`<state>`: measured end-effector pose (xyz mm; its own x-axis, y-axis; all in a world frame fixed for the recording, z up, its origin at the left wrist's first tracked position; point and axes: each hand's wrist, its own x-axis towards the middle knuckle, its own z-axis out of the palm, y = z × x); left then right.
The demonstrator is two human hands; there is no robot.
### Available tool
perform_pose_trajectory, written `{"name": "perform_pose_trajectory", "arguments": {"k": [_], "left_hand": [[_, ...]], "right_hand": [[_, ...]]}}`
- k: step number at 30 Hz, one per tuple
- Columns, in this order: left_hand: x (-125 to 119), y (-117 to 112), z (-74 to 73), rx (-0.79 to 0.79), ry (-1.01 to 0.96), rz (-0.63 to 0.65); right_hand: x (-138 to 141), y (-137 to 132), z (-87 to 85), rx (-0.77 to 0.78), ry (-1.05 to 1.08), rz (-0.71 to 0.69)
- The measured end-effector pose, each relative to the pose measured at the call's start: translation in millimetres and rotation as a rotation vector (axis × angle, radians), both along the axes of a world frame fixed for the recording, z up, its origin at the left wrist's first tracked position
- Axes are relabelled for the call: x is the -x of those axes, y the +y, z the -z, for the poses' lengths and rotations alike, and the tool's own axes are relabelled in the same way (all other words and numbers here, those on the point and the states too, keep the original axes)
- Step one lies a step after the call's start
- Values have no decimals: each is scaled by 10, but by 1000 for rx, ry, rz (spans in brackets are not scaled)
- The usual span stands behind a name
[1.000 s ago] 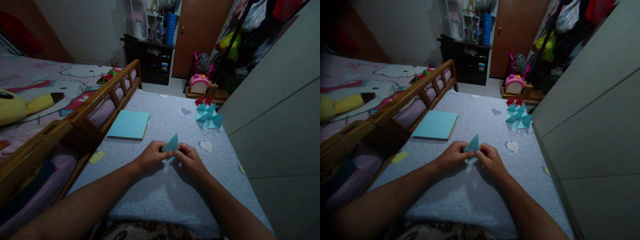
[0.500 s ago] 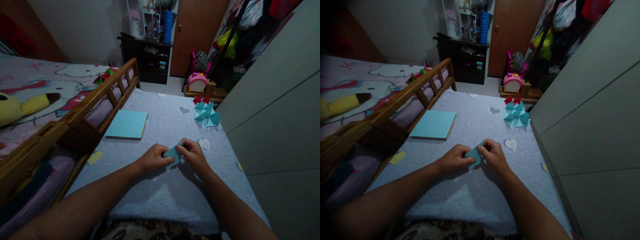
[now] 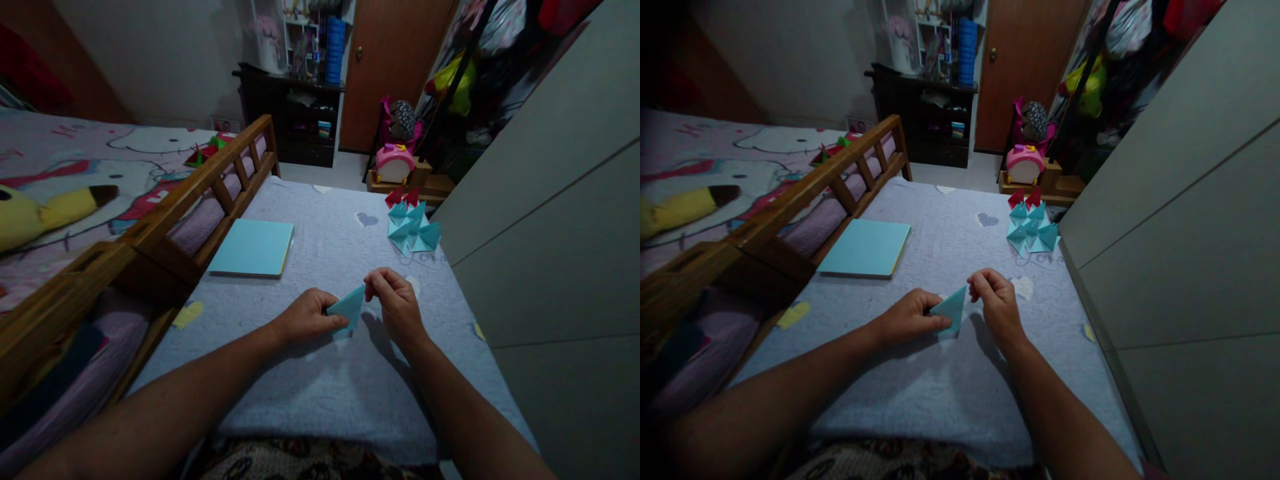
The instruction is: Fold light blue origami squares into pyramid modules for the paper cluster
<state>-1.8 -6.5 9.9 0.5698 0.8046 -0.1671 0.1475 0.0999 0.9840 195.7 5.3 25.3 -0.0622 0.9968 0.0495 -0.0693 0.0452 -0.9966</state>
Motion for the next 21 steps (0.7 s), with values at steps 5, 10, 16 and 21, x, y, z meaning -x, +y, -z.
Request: {"name": "perform_pose_trajectory", "arguments": {"k": [5, 10, 16, 21], "left_hand": [[-26, 5, 1, 27, -24, -102], [-21, 30, -39, -70, -28, -311], [-12, 77, 5, -63, -71, -379], [4, 86, 9, -207, 63, -422]], "right_hand": [[63, -26, 37, 133, -10, -254], [107, -12, 67, 143, -109, -292], [139, 38, 155, 108, -84, -128], [146, 41, 225, 23, -156, -70]]}}
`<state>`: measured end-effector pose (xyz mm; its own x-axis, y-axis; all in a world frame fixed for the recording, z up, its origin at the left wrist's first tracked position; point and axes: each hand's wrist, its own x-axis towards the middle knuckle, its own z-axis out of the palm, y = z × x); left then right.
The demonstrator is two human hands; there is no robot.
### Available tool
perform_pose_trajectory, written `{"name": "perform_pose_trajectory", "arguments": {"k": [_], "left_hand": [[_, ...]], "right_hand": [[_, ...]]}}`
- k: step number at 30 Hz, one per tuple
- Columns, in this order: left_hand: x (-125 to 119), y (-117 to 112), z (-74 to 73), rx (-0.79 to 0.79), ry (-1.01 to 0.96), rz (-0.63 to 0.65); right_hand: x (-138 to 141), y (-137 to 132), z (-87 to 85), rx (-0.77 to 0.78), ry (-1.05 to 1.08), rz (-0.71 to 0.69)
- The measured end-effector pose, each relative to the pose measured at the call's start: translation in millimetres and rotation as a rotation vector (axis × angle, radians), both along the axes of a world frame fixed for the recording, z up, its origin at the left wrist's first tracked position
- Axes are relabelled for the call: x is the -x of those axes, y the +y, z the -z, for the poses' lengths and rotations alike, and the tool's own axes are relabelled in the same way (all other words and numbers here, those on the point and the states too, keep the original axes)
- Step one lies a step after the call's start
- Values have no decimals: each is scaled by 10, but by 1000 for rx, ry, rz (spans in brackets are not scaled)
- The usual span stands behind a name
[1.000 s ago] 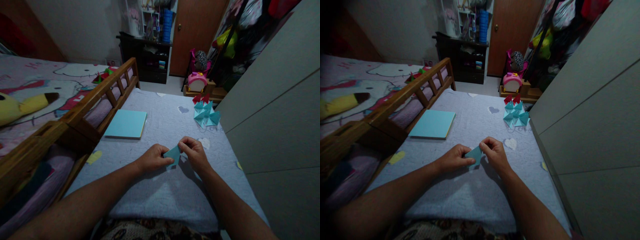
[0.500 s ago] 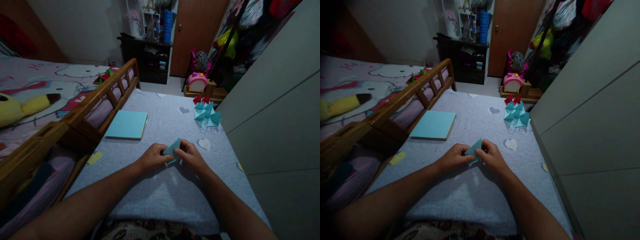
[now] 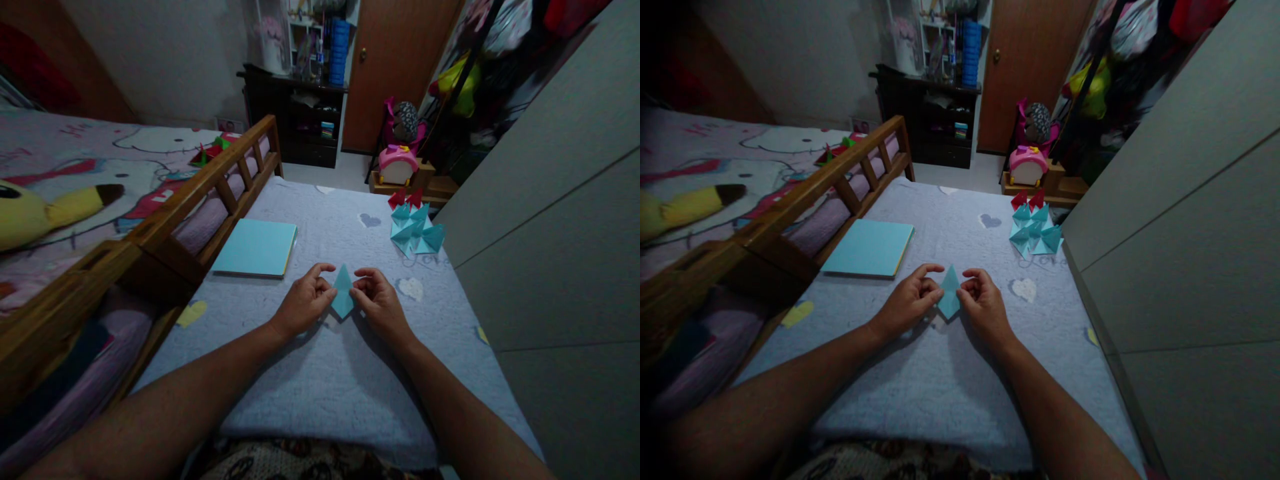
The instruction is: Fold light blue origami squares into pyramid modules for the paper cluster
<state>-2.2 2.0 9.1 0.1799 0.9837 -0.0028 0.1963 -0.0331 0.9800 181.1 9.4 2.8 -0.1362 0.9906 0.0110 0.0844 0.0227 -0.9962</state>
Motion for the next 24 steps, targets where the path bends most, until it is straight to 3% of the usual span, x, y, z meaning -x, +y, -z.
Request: {"name": "perform_pose_trajectory", "arguments": {"k": [6, 9, 13, 15, 24], "left_hand": [[18, -5, -30, -85, 189, -27], [24, 6, 9, -66, 85, -11], [21, 23, 39, 0, -155, 29], [20, 27, 31, 0, -182, 51], [42, 25, -16, -234, 49, 39]], "right_hand": [[-7, -13, 11, -70, -160, 11], [-1, -11, 4, -65, -116, 11], [2, 1, -7, 1, 89, -37], [-9, 3, -24, 47, 169, -76], [-58, -65, -158, 108, 150, -199]]}}
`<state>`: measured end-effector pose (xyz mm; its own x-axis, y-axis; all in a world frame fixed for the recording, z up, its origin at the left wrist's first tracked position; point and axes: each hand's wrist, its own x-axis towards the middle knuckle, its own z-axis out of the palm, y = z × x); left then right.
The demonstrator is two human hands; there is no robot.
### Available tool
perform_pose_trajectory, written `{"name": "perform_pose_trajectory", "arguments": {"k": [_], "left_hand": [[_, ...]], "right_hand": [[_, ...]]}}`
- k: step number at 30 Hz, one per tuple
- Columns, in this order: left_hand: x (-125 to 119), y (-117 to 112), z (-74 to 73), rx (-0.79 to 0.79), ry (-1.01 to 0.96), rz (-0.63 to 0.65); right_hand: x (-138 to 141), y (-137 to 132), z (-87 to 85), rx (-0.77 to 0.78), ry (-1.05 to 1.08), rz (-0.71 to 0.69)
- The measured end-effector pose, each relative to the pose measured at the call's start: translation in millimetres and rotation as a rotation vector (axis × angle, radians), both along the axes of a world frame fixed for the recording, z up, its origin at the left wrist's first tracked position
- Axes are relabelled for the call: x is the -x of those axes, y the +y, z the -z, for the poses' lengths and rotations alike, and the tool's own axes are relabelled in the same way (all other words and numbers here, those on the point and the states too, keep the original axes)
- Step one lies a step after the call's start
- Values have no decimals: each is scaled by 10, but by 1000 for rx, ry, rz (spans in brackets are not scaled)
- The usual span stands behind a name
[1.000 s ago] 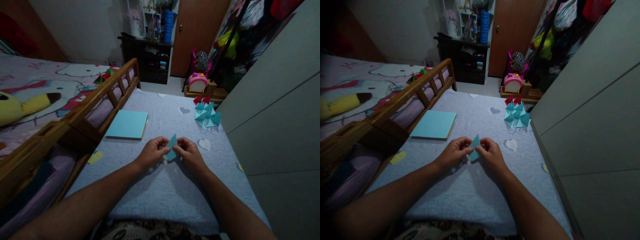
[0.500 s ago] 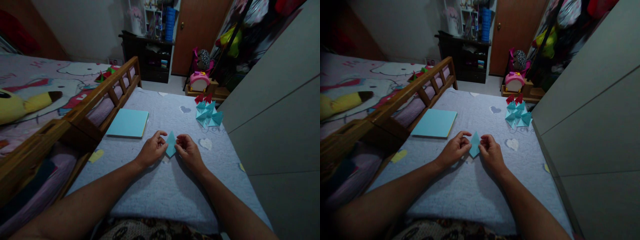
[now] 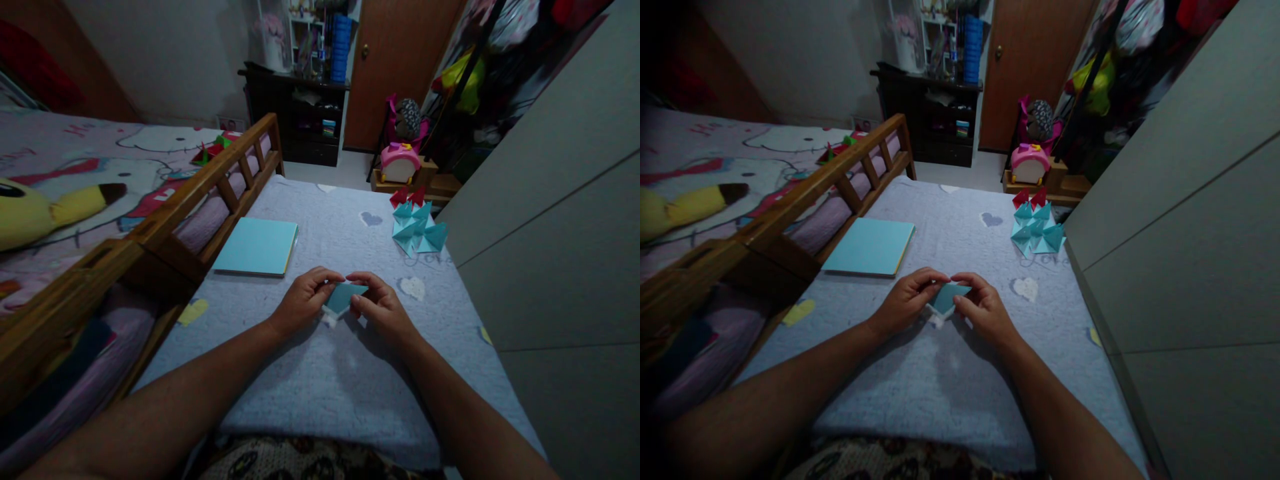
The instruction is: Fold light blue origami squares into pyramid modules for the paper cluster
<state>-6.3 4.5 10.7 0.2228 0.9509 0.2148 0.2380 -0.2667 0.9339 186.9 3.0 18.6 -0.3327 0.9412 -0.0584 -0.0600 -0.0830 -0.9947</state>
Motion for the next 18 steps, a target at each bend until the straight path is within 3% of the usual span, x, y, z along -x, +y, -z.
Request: {"name": "perform_pose_trajectory", "arguments": {"k": [11, 18], "left_hand": [[-3, -51, -10, -257, 146, -95], [-10, -49, 46, 45, -19, -66]], "right_hand": [[38, -10, 16, 45, 20, 197], [3, -24, -1, 30, -3, 229]]}}
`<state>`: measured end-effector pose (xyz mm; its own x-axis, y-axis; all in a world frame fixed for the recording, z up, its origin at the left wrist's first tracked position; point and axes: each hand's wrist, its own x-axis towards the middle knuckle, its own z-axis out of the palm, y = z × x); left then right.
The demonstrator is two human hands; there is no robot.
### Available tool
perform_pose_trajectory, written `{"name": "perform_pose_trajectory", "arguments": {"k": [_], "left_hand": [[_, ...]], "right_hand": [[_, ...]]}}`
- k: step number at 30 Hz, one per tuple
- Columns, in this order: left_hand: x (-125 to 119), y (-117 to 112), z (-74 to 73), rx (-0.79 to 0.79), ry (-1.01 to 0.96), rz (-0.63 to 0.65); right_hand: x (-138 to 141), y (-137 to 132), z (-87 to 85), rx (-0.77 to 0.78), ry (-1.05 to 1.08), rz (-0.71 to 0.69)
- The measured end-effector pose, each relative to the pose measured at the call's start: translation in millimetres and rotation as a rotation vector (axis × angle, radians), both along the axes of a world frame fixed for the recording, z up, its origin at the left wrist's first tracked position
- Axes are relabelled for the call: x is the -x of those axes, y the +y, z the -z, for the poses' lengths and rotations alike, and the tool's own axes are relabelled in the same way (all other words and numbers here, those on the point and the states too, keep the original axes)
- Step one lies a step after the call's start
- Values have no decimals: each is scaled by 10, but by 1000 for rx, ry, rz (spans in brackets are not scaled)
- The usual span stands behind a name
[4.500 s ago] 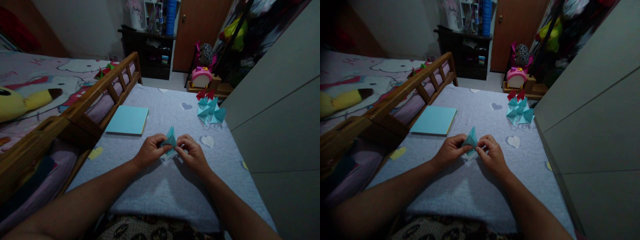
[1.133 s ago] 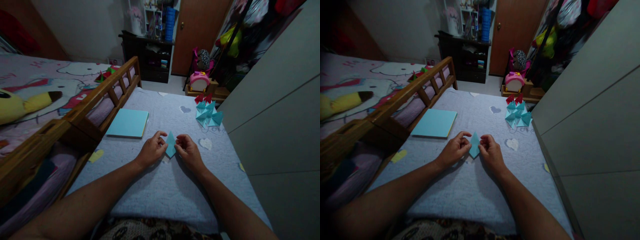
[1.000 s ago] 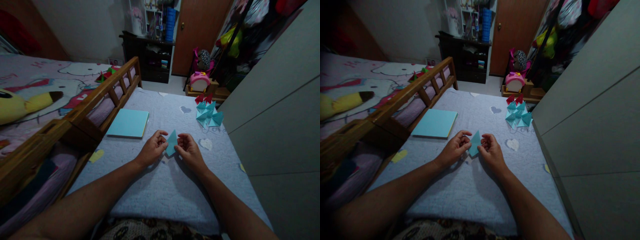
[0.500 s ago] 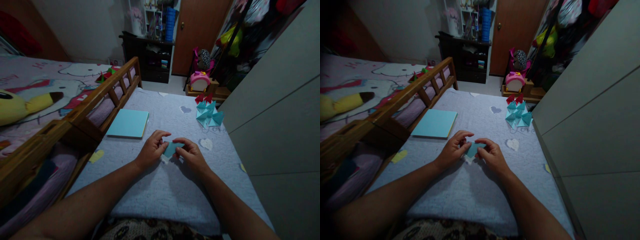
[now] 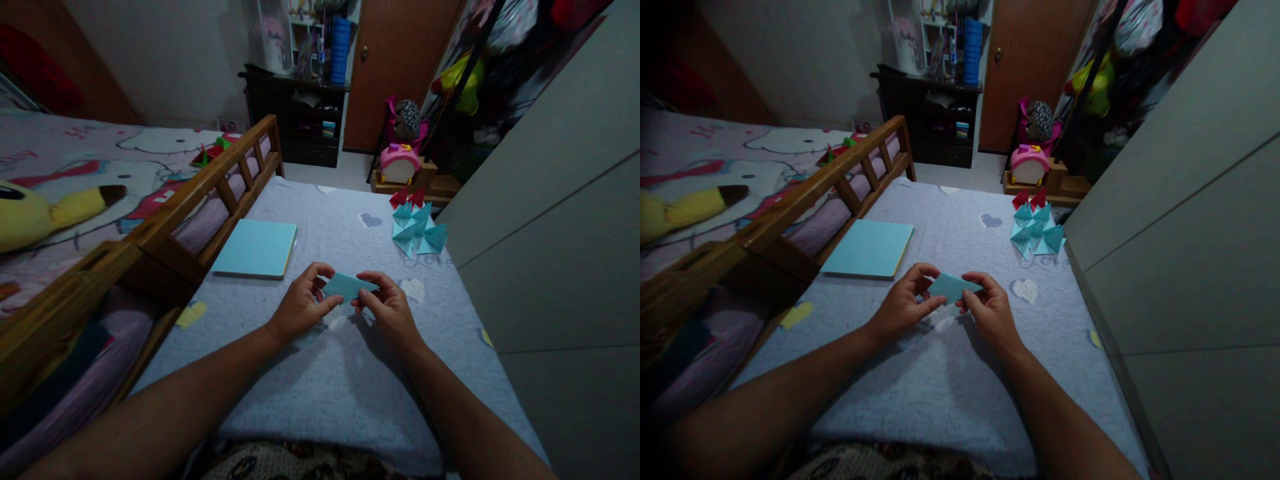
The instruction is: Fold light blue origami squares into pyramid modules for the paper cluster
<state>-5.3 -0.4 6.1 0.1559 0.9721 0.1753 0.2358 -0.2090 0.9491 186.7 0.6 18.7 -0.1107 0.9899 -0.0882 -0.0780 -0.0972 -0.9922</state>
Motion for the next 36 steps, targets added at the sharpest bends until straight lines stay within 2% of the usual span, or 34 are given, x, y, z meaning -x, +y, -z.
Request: {"name": "perform_pose_trajectory", "arguments": {"k": [4, 8, 14, 18, 21, 28, 36], "left_hand": [[-3, 15, 3, 63, -124, 8], [-5, 13, -6, 60, -154, -2], [-3, -10, -20, -107, -31, -53], [5, -20, -53, -247, 68, -36], [11, -17, -70, -268, 99, -24], [8, 9, -46, -152, 107, -21], [-15, -14, -57, 95, -59, 145]], "right_hand": [[-2, 3, 9, -28, 17, 2], [13, 9, 24, -65, 73, 24], [21, -3, 11, -141, 4, 60], [18, -17, -6, -168, -41, 45], [19, -26, 5, -178, -36, 13], [32, -44, 23, -158, 32, -61], [81, -50, -8, -124, 106, -46]]}}
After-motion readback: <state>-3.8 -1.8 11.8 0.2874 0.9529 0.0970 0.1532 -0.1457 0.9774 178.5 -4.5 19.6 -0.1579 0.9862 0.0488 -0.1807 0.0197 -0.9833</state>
